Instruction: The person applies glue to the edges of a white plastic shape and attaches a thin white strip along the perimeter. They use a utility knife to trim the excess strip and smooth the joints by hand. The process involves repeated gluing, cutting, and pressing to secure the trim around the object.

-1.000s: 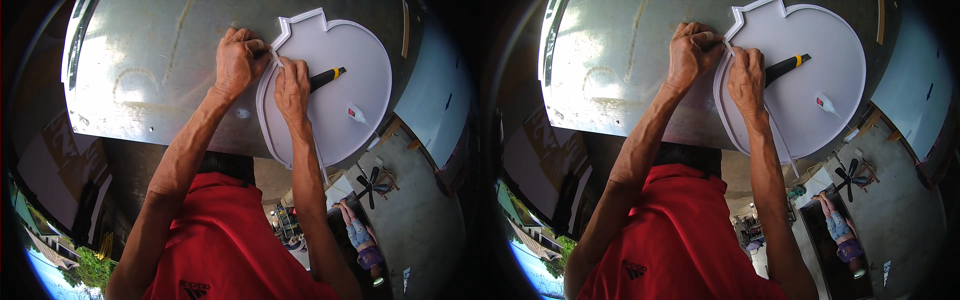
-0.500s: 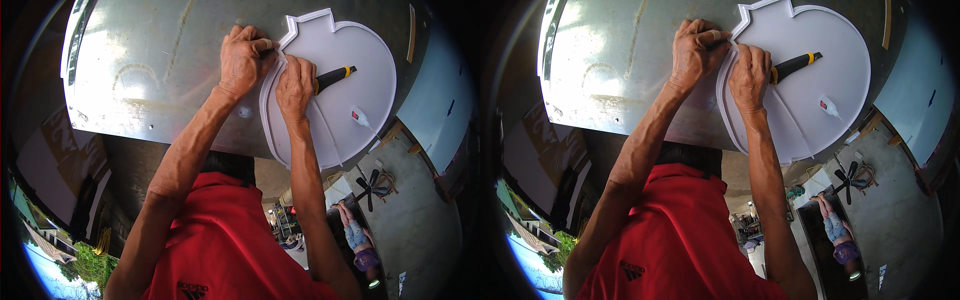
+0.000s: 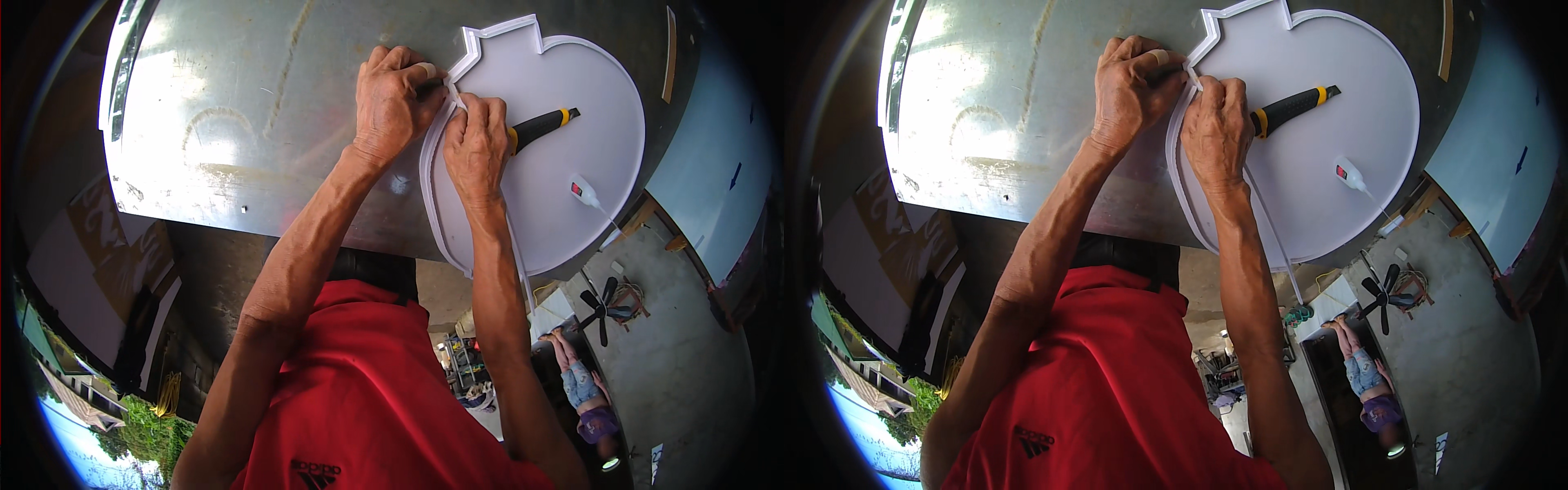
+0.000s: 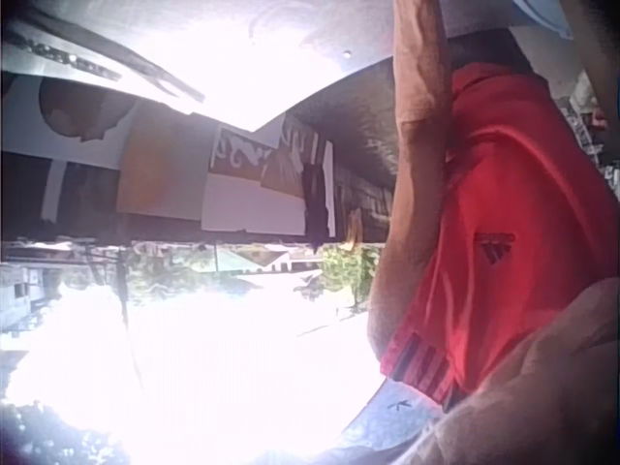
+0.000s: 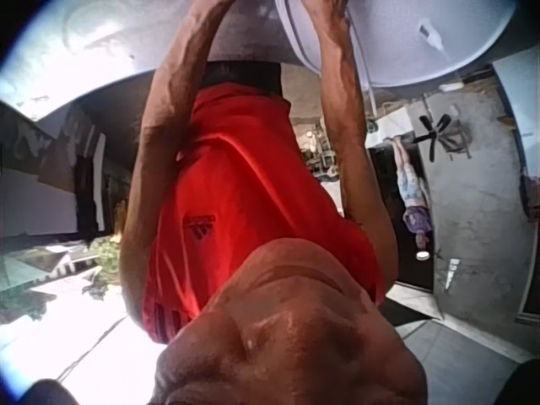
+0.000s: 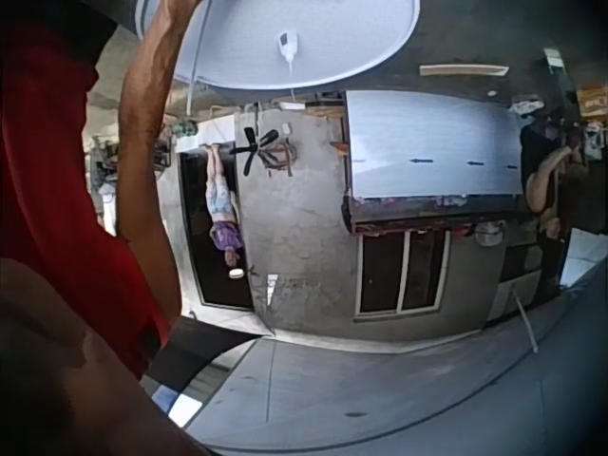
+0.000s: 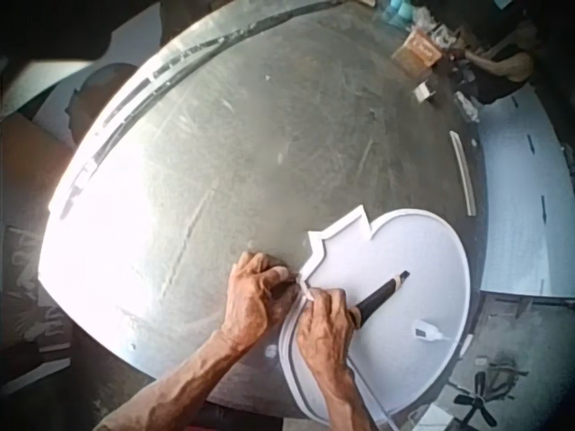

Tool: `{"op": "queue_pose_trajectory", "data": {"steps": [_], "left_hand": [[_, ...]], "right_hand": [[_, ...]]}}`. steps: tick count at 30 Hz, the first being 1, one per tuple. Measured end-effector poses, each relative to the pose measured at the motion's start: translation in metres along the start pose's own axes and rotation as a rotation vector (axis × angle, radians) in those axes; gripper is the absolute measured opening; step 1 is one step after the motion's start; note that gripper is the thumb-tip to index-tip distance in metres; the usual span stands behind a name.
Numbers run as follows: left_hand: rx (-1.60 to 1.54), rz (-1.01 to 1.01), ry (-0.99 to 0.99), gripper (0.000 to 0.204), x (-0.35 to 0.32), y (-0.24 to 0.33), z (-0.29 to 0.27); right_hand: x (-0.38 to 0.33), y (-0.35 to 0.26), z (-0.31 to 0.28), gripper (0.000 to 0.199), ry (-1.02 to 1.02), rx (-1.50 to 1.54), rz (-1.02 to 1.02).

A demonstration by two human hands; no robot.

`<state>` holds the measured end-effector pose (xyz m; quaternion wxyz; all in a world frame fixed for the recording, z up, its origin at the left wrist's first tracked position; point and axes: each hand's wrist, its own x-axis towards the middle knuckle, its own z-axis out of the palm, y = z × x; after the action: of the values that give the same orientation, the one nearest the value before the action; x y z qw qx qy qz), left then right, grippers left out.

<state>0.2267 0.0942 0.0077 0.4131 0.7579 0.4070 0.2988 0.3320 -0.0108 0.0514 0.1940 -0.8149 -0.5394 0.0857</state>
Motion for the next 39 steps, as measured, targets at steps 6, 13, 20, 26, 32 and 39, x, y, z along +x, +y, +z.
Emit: {"op": "queue_pose_trajectory", "data": {"steps": [6, 13, 20, 26, 32, 39], "left_hand": [[-0.056, -0.025, 0.040, 0.022, -0.006, 0.001, -0.001], [-0.005, -0.123, 0.010, 0.019, -0.025, 0.027, 0.002], [0.013, -0.224, 0.007, 0.022, -0.025, 0.035, 0.003], [-0.030, -0.337, -0.017, 0.028, -0.021, 0.039, 0.004], [-0.073, -0.486, -0.081, 0.037, -0.015, 0.050, 0.001], [-0.151, -0.513, -0.022, 0.033, -0.016, 0.057, 0.005]], "right_hand": [[0.002, -0.005, -0.008, 0.020, 0.011, 0.107, 0.112], [-0.001, -0.005, -0.011, 0.019, -0.005, 0.109, 0.171], [-0.001, 0.003, -0.008, 0.020, -0.020, 0.128, 0.169], [0.000, 0.002, -0.011, 0.018, -0.047, 0.259, 0.246], [0.002, 0.008, -0.019, 0.018, -0.083, 0.463, 0.411], [0.002, 0.021, -0.019, 0.020, -0.166, 0.690, 0.547]]}}
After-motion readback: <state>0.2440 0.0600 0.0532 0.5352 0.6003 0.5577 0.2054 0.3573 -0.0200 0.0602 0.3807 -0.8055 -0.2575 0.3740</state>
